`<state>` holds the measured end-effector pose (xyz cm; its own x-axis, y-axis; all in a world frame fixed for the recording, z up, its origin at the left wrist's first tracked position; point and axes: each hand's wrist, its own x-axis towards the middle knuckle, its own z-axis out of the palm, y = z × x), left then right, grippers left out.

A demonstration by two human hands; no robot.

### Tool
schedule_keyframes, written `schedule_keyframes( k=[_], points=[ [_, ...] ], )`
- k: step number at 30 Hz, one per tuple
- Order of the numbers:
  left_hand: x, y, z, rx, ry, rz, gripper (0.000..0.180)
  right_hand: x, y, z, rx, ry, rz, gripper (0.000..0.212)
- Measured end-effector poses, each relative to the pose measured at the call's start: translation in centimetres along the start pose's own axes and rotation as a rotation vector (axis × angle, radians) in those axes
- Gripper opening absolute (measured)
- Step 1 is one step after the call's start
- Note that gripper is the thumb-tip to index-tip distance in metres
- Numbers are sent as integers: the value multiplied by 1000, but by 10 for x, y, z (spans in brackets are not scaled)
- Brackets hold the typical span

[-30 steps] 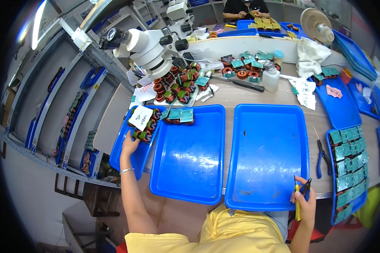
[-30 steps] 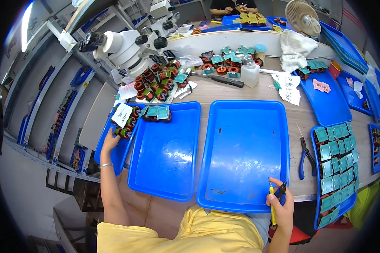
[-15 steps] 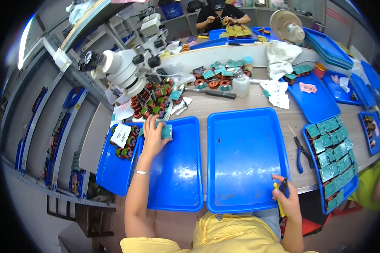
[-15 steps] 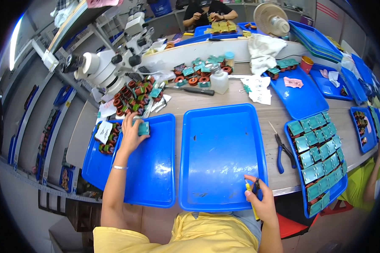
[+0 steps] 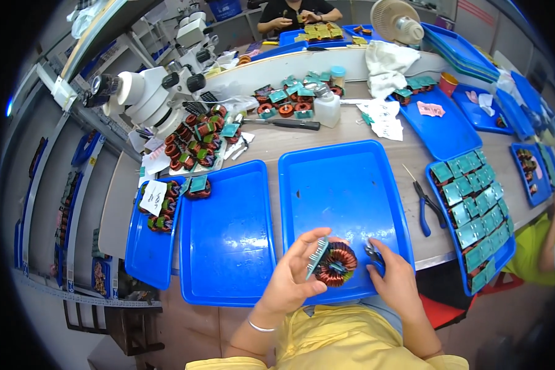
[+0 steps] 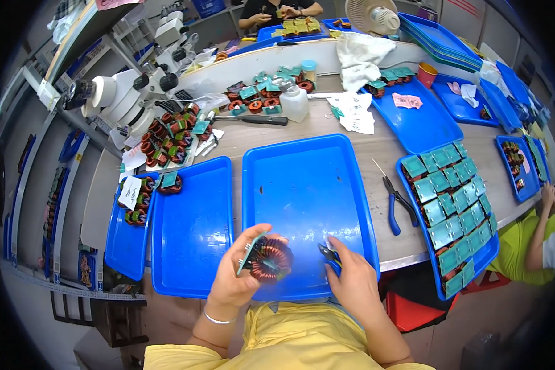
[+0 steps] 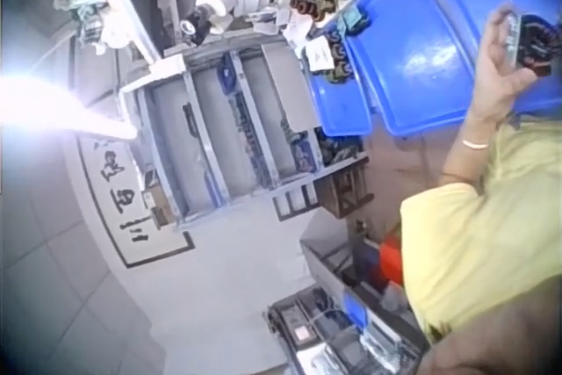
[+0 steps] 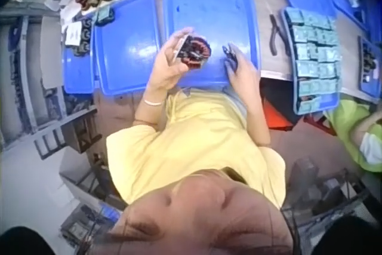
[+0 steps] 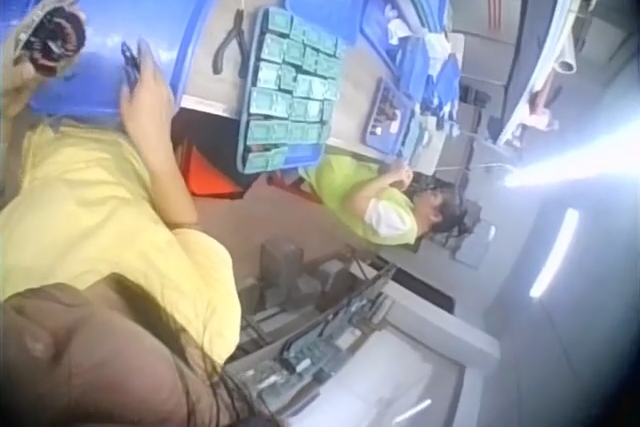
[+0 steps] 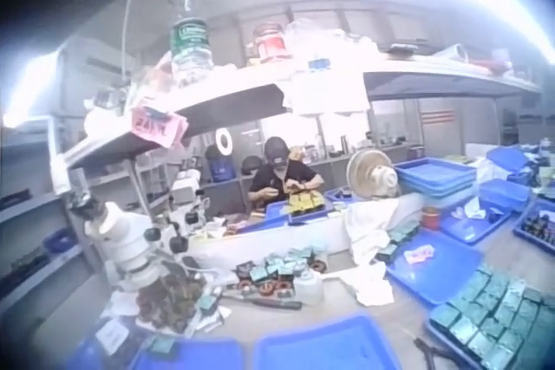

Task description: Trimming leads and applying tape to printed circuit boards at an assembly workstation.

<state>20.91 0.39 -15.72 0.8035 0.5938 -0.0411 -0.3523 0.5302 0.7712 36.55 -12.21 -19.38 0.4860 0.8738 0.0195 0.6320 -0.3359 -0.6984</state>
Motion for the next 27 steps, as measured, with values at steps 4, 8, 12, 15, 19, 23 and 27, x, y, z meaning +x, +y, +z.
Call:
schedule_keyframes(
  k=[4,8,12,15,19,23,27],
  points=[
    [-8,-8,11,1,-87,11,72,2,-2,-3,-94,37,-37,46],
    [-8,-13,18,76,-94,-8,66,1,4,-28,436,54,39,47],
    [-7,-17,20,125,-138,-54,63,-3,-19,-44,968,17,-47,65],
    [-10,-22,20,56,-153,-33,58,-1,-27,-45,1005,-12,-142,67],
    [-11,-27,18,28,-176,-51,52,-2,-27,-45,991,-24,-170,60],
    [-13,-29,18,-51,-164,-142,49,-3,-27,-45,964,-7,-148,58],
    [-15,-33,15,-88,-192,-120,47,-6,-32,-44,932,19,-45,63]
  ],
)
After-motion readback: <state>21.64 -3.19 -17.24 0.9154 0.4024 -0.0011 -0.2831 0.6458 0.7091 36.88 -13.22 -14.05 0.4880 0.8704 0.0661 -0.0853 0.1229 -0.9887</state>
